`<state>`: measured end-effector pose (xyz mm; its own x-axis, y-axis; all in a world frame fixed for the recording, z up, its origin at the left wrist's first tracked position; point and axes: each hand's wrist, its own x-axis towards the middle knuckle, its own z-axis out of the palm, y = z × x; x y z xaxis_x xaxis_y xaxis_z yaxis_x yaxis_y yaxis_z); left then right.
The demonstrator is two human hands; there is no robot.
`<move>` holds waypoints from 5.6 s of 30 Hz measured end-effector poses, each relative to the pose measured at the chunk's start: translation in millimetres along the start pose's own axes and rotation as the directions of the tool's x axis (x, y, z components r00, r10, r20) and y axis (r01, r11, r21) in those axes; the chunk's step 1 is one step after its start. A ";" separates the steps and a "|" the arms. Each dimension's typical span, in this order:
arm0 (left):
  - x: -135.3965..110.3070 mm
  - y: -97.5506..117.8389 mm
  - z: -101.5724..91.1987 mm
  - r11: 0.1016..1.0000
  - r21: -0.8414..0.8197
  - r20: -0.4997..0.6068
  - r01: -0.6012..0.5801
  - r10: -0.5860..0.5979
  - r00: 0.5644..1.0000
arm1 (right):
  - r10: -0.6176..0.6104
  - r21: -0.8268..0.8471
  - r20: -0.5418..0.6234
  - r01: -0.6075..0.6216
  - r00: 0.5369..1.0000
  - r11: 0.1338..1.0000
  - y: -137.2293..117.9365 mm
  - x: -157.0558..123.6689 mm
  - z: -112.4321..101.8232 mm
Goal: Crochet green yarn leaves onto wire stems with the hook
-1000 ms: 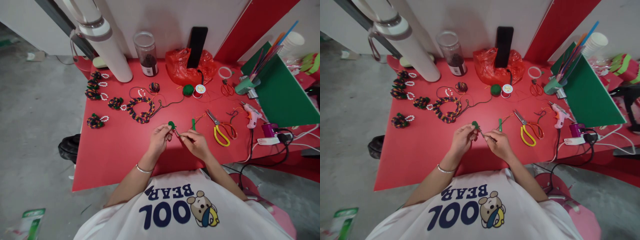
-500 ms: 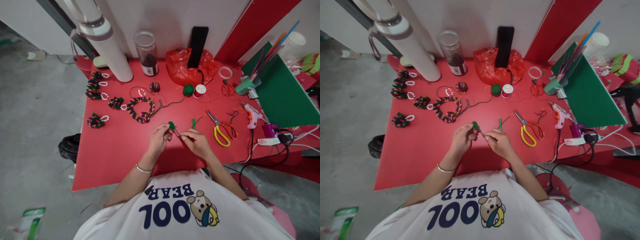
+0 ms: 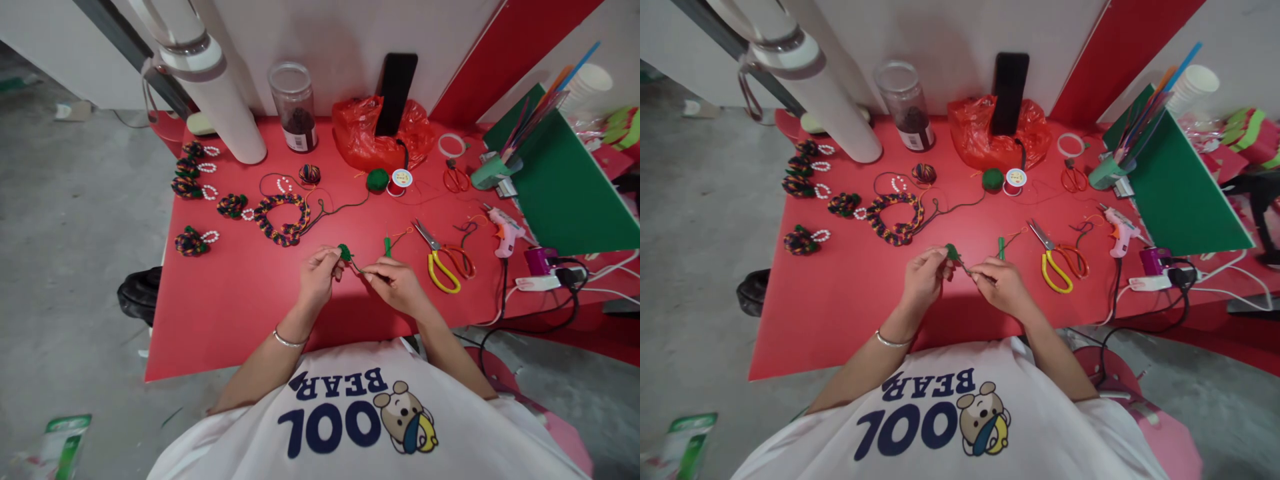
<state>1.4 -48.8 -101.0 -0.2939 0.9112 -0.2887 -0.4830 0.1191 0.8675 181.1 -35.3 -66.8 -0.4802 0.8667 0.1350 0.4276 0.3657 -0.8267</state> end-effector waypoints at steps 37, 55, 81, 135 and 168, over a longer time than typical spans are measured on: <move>-4.4 -3.1 4.5 0.992 -0.107 0.035 0.069 -0.066 0.997 | 0.164 0.145 -0.123 -0.146 0.979 0.979 -6.6 -6.4 22.7; 4.6 4.3 -1.9 0.967 -0.166 0.003 0.190 -0.193 0.981 | 0.101 0.076 -0.049 -0.097 0.994 0.992 -5.0 -8.4 20.5; 4.1 7.4 -2.7 0.940 -0.189 0.065 0.283 -0.276 0.959 | 0.074 -0.005 -0.064 -0.074 0.995 0.997 -0.3 -7.5 18.0; 0.1 2.6 3.0 0.980 -0.106 0.025 0.168 -0.166 0.986 | 0.152 0.094 -0.117 -0.141 0.982 0.986 -4.7 -7.0 22.5; -1.4 1.3 2.2 0.983 -0.097 0.045 0.155 -0.152 0.987 | 0.145 0.072 -0.122 -0.137 0.982 0.988 -4.9 -5.5 20.4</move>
<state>3.0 -49.0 -98.7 -0.1796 0.8995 -0.3984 -0.6004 0.2205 0.7687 166.1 -48.8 -74.7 -0.3160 0.9454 0.0795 0.4334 0.2184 -0.8743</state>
